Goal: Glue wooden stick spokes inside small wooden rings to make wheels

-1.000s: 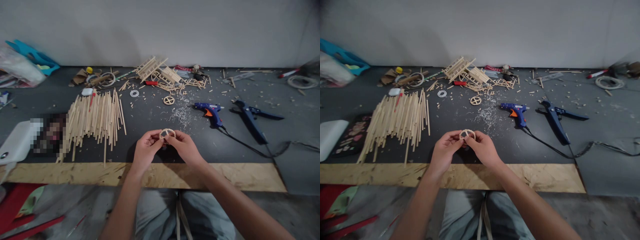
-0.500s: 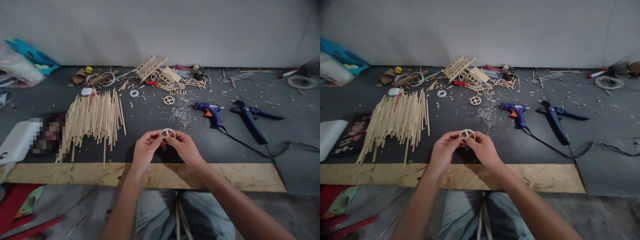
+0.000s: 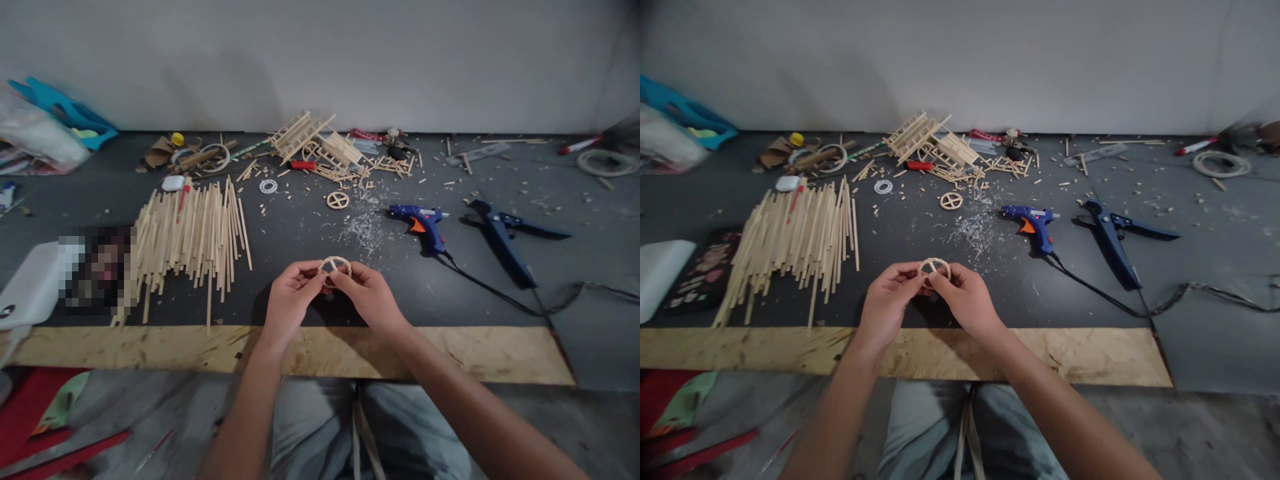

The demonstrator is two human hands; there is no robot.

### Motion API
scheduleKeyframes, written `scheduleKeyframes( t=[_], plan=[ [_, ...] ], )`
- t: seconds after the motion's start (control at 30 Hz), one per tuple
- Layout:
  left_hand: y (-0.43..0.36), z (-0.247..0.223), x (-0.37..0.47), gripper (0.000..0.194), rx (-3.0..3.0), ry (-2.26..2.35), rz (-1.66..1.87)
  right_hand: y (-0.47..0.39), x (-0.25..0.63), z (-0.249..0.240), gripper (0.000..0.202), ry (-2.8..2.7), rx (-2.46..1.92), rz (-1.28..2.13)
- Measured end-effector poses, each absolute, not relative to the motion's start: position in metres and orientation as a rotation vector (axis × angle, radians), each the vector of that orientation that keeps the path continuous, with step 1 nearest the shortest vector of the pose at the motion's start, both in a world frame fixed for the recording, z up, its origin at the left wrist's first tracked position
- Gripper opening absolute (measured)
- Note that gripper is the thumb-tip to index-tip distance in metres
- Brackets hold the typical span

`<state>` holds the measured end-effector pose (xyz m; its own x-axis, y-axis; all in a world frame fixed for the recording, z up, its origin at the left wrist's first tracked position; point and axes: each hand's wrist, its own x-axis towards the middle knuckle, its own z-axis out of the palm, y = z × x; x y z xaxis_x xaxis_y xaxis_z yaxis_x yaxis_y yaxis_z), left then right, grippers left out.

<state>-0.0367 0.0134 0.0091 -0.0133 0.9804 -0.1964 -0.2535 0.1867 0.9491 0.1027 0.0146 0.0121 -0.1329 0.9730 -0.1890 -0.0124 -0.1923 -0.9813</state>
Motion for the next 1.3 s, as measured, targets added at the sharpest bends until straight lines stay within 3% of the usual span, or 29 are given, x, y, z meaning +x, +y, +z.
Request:
scheduleKeyframes(
  t=[1.3],
  plan=[
    [0.0156, 0.0116, -0.0388, 0.022, 0.795, 1.121, 1.167, 0.0125, 0.1012, 0.0081, 0.022, -1.176, -1.268, 1.412]
  ],
)
